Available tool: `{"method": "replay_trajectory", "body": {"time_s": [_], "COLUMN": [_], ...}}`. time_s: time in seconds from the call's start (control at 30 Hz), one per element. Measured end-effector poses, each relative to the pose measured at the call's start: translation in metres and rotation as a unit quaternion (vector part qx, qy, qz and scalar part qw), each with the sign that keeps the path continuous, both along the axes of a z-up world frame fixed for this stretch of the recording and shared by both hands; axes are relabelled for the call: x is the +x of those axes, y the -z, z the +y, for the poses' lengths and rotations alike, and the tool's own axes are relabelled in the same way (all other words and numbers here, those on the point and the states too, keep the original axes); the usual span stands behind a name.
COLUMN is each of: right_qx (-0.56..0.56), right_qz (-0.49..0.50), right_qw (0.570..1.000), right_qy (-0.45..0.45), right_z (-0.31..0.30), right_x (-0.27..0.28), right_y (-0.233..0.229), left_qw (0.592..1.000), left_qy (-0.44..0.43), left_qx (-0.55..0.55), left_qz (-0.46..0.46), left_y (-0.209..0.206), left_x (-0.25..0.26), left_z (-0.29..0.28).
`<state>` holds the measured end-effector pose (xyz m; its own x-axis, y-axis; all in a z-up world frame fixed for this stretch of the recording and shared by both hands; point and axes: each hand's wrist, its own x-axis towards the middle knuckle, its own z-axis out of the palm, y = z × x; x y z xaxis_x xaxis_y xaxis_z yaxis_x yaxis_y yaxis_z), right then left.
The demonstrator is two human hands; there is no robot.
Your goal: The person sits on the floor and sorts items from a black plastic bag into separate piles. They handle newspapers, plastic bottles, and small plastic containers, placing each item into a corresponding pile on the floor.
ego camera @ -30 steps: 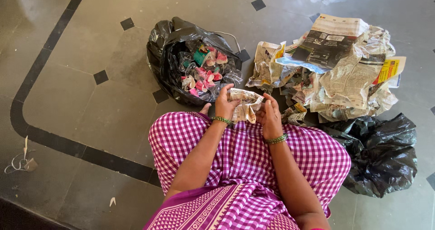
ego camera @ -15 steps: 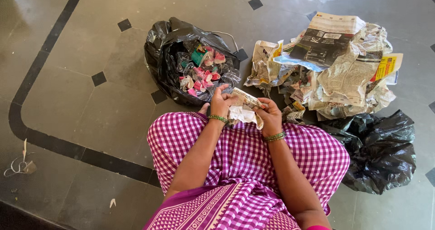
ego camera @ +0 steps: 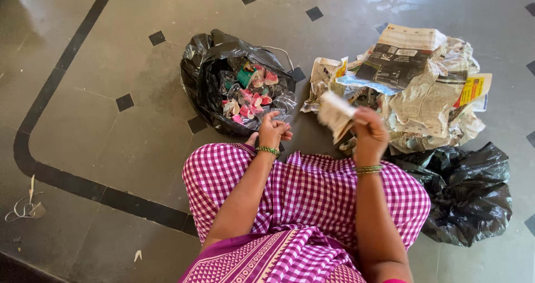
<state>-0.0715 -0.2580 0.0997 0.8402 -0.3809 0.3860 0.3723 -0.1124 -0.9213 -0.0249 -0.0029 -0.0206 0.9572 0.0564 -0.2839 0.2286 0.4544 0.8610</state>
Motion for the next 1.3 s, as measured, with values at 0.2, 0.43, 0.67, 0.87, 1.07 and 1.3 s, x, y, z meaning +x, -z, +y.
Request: {"method": "replay_trajectory", "body": {"time_s": [0.2, 0.43, 0.67, 0.87, 1.07, 1.3], "right_qx": [-0.305, -0.570, -0.724, -0.725, -0.711, -0.661], "right_qz": [-0.177, -0.103, 0.064, 0.141, 0.074, 0.008], "right_qw": [0.924, 0.794, 0.685, 0.674, 0.699, 0.749], "right_qy": [0.145, 0.187, 0.046, -0.005, 0.023, 0.035], "right_z": [-0.052, -0.065, -0.040, -0.022, -0.020, -0.012], "right_x": [0.047, 0.094, 0.103, 0.095, 0.094, 0.088], "right_y": [-0.041, -0.010, 0.034, 0.042, 0.047, 0.037], "left_qw": [0.998, 0.991, 0.990, 0.990, 0.992, 0.968], "left_qy": [0.024, 0.048, 0.068, 0.069, 0.072, 0.109], "left_qx": [0.051, 0.121, 0.124, 0.121, 0.105, 0.223], "left_qz": [0.006, 0.024, 0.014, 0.016, 0.011, -0.034], "left_y": [-0.004, -0.015, -0.024, -0.032, -0.030, -0.048], "left_x": [-0.002, -0.004, -0.006, -0.010, -0.011, -0.016], "left_z": [-0.008, -0.013, -0.015, -0.014, -0.014, -0.014]}}
